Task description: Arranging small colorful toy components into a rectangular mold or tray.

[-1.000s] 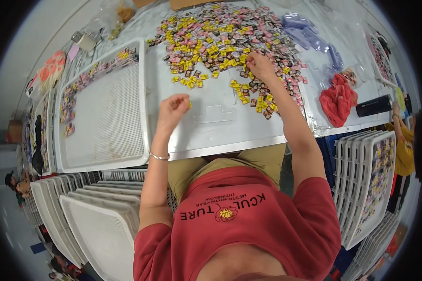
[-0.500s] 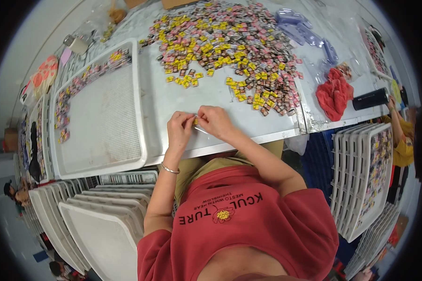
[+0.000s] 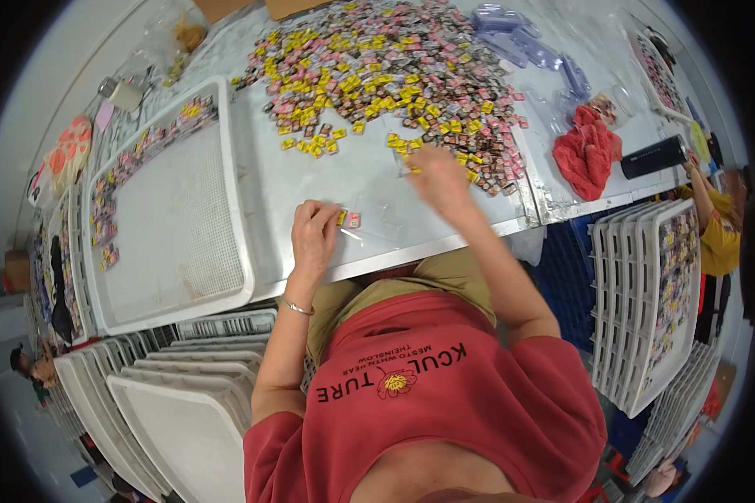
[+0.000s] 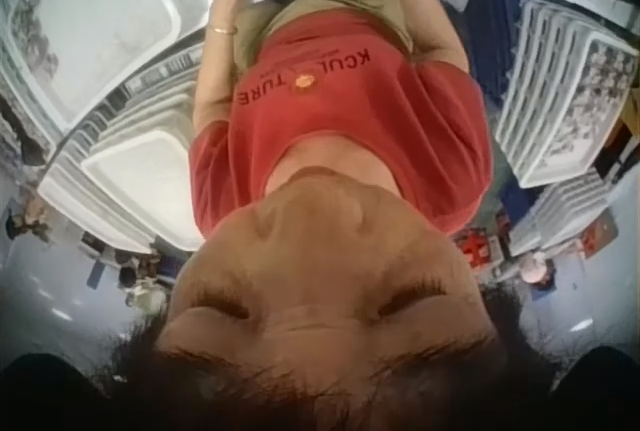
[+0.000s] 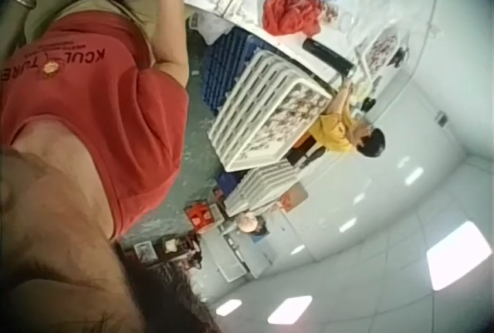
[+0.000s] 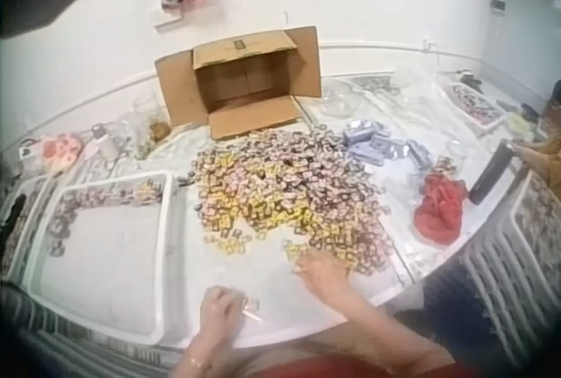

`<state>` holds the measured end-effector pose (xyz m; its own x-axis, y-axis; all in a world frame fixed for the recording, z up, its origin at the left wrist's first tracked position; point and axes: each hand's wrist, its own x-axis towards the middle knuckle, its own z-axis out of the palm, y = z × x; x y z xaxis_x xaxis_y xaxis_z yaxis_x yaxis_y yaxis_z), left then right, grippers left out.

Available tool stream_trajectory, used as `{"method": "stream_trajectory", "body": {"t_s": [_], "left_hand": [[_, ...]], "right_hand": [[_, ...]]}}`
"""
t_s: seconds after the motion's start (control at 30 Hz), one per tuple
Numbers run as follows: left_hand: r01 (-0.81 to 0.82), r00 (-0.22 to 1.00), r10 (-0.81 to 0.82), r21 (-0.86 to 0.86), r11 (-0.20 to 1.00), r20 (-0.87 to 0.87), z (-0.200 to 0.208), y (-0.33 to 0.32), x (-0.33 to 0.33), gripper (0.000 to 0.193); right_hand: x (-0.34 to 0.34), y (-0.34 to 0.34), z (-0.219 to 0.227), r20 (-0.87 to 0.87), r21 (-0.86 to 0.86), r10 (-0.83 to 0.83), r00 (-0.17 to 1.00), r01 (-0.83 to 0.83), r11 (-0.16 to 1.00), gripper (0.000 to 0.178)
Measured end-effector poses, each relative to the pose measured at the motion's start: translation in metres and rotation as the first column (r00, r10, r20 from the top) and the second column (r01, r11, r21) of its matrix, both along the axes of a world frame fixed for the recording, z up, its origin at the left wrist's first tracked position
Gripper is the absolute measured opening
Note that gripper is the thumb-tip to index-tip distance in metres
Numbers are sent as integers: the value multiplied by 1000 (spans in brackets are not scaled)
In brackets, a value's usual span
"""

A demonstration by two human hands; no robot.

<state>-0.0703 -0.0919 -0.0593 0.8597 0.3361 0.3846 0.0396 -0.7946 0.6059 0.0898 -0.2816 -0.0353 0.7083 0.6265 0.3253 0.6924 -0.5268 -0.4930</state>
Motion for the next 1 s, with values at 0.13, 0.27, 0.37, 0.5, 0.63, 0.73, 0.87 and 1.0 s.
{"method": "stream_trajectory", "body": {"t_s": [0.13,0.27,0.37,0.5,0.63,0.73,0.87,1.0], "left_hand": [[74,997,-74,-17,997,4,13,4,3,21],[296,955,-291,82,952,-61,24,-3,5,34],[344,938,-333,126,930,-101,17,3,7,36],[228,970,-227,5,974,-84,14,-7,7,34],[104,987,-109,-45,994,-115,4,-8,13,27],[96,989,-103,-70,993,-104,0,-6,12,24],[101,982,-124,-155,983,-144,5,1,4,28],[191,963,-214,-146,971,-163,17,-14,2,32]], "right_hand": [[20,-34,-9,-59,-237,39,998,-52,970,18],[35,-34,-17,-232,-205,-9,973,-40,978,22],[41,-30,-10,-225,-260,9,974,-69,963,21],[25,-21,-2,-72,-187,-20,997,6,982,19],[-27,13,-10,-290,222,392,873,-337,915,19],[-56,30,-23,-232,229,421,877,-371,900,21],[-51,36,-23,-184,203,364,913,-327,923,22],[-29,29,-39,-137,58,422,896,-418,907,19]]}}
